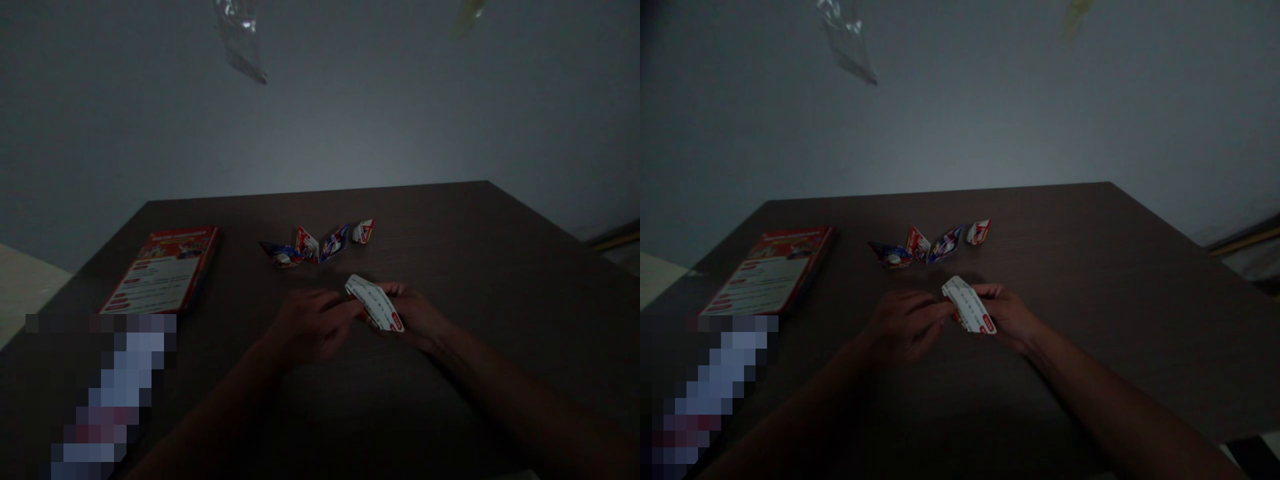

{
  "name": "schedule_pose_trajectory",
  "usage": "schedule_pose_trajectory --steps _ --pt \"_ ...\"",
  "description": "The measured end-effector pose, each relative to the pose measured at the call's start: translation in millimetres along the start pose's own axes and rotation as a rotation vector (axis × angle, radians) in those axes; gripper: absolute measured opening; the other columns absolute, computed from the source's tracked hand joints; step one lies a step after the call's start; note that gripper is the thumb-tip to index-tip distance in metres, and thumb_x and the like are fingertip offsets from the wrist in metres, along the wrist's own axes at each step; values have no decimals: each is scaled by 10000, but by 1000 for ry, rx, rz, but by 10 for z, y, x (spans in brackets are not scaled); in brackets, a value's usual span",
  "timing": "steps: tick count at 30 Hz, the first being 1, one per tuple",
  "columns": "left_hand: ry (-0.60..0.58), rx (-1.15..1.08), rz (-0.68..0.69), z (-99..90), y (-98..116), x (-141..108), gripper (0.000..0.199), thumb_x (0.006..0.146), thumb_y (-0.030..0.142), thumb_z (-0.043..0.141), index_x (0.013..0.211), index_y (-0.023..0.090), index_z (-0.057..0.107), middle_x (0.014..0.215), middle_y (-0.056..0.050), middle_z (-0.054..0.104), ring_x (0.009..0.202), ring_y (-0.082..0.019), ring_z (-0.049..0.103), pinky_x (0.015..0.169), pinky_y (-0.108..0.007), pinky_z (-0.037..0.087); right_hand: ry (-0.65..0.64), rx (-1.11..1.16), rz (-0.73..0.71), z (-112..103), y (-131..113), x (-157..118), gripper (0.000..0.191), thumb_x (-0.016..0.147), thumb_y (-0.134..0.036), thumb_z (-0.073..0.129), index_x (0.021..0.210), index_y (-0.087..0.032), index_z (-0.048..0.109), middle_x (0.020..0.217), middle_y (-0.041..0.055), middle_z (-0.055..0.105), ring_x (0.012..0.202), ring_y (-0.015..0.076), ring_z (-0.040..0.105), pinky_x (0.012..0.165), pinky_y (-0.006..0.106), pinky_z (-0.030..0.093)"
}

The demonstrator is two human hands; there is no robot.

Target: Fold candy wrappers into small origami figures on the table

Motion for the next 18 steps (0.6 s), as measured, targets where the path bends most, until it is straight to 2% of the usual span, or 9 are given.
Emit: schedule_pose_trajectory --steps 6,10,14,18 --pt "30 -108 -75 45 -21 -41 388 808 191 513 1185 251 585 700 -25 658 566 -128 550 573 -262 381 12 -21 -2 -20 3 10 256 624 -243 769 855 -135 742 586 29 674 402 78 535 350 156 417" --pt "55 -187 -187 43 31 -27 370 833 231 517 1198 212 575 717 -29 673 567 -119 569 580 -253 397 34 -61 -65 -5 -24 23 275 605 -286 787 836 -143 744 585 19 664 414 74 527 370 158 410" --pt "129 -417 -503 90 62 -17 327 857 305 510 1142 181 611 566 8 612 451 -87 511 480 -210 370 80 -246 -247 7 -34 13 270 684 -304 742 918 -171 725 706 23 691 555 95 589 523 185 455" --pt "174 -944 -888 216 52 -28 370 832 371 542 1100 124 609 501 30 556 369 -86 476 379 -195 364 177 -641 -442 20 -32 -32 201 800 -272 613 948 -170 704 693 5 646 618 121 580 580 215 450"
Point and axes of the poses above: each hand's wrist, its own x-axis towards the middle knuckle, its own z-axis out of the palm, y = z × x, the point moved 3 cm from there along x, towards the middle knuckle
